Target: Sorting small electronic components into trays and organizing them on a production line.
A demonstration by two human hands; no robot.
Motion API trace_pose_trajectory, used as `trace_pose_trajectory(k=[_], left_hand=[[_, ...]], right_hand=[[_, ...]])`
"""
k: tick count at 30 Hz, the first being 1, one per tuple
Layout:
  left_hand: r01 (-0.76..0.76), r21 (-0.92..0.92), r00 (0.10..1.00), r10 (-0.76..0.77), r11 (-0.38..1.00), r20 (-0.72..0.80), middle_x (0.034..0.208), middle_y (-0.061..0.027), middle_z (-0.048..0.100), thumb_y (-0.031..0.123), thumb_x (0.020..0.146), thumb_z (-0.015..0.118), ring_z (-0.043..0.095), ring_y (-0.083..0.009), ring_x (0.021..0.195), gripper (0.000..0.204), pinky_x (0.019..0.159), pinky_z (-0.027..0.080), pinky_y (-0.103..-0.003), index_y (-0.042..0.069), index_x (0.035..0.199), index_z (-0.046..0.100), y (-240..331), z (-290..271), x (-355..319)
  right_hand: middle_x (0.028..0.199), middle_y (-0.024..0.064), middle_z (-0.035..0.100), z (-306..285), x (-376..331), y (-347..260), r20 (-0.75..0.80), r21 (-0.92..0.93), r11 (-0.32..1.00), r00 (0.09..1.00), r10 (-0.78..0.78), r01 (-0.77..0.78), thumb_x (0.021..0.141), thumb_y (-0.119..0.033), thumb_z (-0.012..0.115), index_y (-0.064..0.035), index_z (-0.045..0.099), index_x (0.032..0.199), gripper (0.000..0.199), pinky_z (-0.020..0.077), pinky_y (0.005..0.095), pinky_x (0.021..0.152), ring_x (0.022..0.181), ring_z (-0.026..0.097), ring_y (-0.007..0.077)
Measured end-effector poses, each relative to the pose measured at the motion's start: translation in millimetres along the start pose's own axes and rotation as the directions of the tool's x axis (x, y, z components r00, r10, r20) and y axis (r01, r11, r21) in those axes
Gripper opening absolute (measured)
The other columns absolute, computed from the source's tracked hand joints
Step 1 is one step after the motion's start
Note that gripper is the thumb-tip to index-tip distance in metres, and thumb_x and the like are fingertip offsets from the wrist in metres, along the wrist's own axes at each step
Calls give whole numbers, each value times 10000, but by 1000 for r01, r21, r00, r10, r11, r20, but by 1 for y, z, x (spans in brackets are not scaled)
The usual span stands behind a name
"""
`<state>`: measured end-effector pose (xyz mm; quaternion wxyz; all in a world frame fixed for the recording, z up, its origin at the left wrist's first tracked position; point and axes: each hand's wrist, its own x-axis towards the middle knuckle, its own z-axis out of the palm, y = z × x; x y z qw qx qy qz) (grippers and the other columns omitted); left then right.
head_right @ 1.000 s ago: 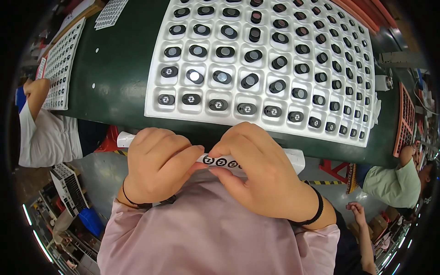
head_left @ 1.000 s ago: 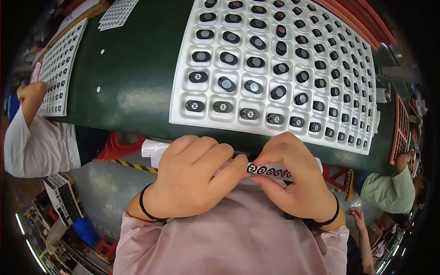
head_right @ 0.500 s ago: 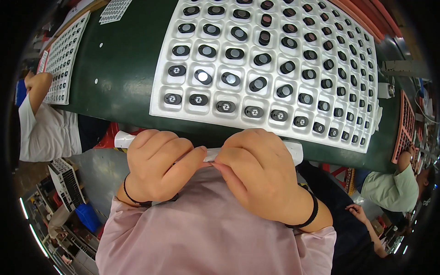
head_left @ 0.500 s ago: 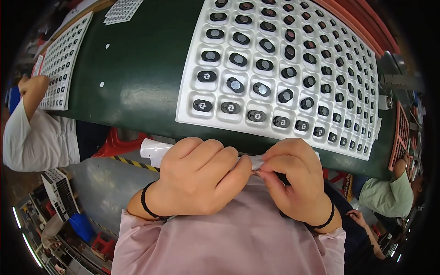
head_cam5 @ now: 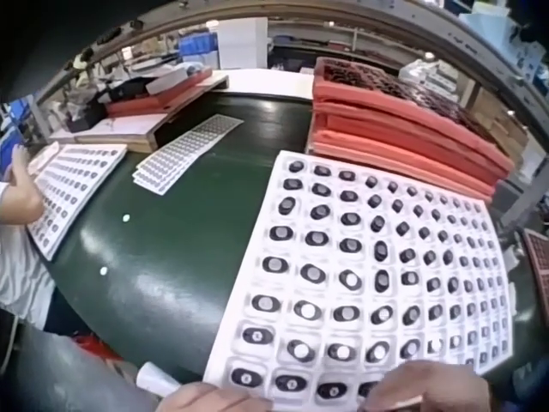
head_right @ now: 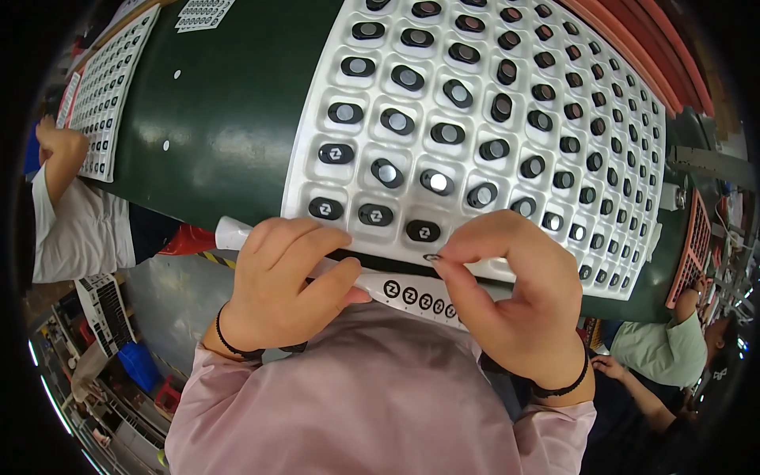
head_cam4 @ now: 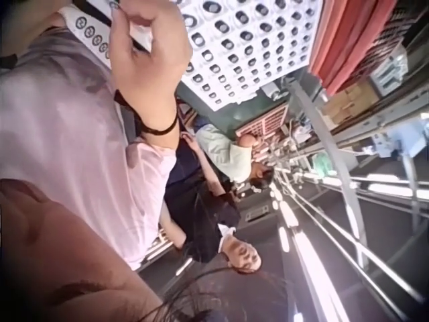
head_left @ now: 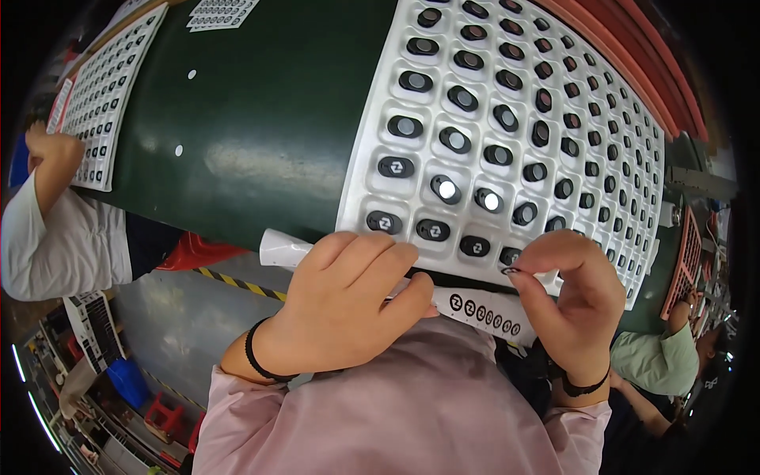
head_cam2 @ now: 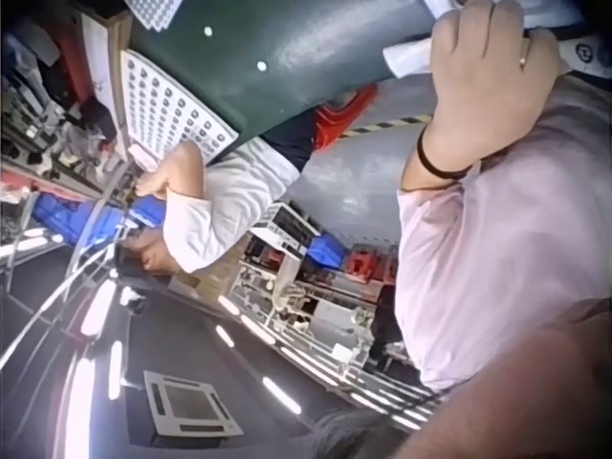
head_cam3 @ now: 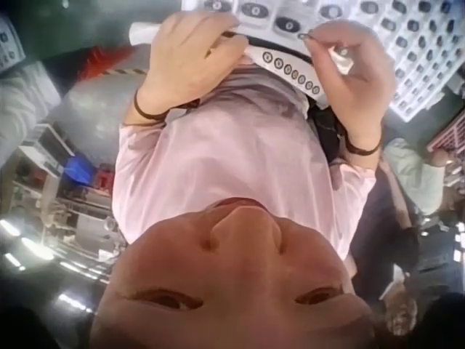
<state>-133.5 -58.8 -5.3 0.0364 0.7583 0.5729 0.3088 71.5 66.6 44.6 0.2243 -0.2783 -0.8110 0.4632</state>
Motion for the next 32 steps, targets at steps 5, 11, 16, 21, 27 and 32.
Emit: trace_pose_trajectory(k=[5, 11, 16, 21, 27, 32], left_hand=[[18, 32, 1000, -19, 999, 23, 1197, -113, 628, 373, 771, 677, 573, -267, 996, 293, 801, 440, -408, 102, 812, 576, -19, 3, 17], [15, 26, 990, -18, 1000, 141, 1318, -118, 598, 408, 806, 638, 559, -264, 1049, 337, 844, 428, -424, 89, 790, 531, -31, 7, 26], [9, 33, 990, -14, 999, 138, 1317, -114, 603, 438, 856, 591, 560, -260, 1052, 364, 843, 429, -415, 90, 781, 516, -32, 9, 18], [10, 21, 993, -13, 1000, 114, 1302, -117, 612, 453, 907, 542, 557, -259, 1051, 384, 836, 433, -406, 95, 772, 504, -33, 13, 15], [-11, 7, 997, 11, 1000, 78, 1249, -127, 642, 455, 954, 500, 574, -251, 1007, 399, 795, 444, -384, 107, 758, 478, -31, 6, 12], [-30, -10, 997, 31, 999, 68, 1221, -133, 657, 461, 961, 491, 588, -245, 975, 401, 775, 447, -373, 117, 756, 467, -33, 8, 11]], right_hand=[[877, 96, 653, 13, 17, 13, -71, 25, 994, 992, 106, -105, 762, 118, 689, 20, 643, 906, 180, 483, 268, 675, 745, 605, 173], [899, 82, 646, 23, 27, 18, -72, -4, 985, 983, 169, -170, 749, 125, 699, 29, 648, 909, 194, 451, 243, 673, 774, 586, 139], [895, 74, 659, 29, 32, 22, -56, -67, 980, 982, 183, -186, 735, 105, 729, 2, 664, 909, 212, 440, 242, 619, 738, 583, 130], [883, 67, 665, 33, 35, 26, -85, -252, 963, 994, 75, -94, 713, 81, 763, -32, 685, 922, 250, 429, 252, 574, 703, 582, 140], [890, 65, 665, 33, 35, 26, -83, -290, 952, 994, 74, -95, 702, 67, 778, -47, 701, 951, 285, 430, 255, 555, 696, 581, 141], [904, 66, 665, 33, 35, 25, -76, -311, 944, 993, 92, -111, 701, 62, 784, -52, 703, 955, 289, 440, 259, 556, 701, 586, 141]])
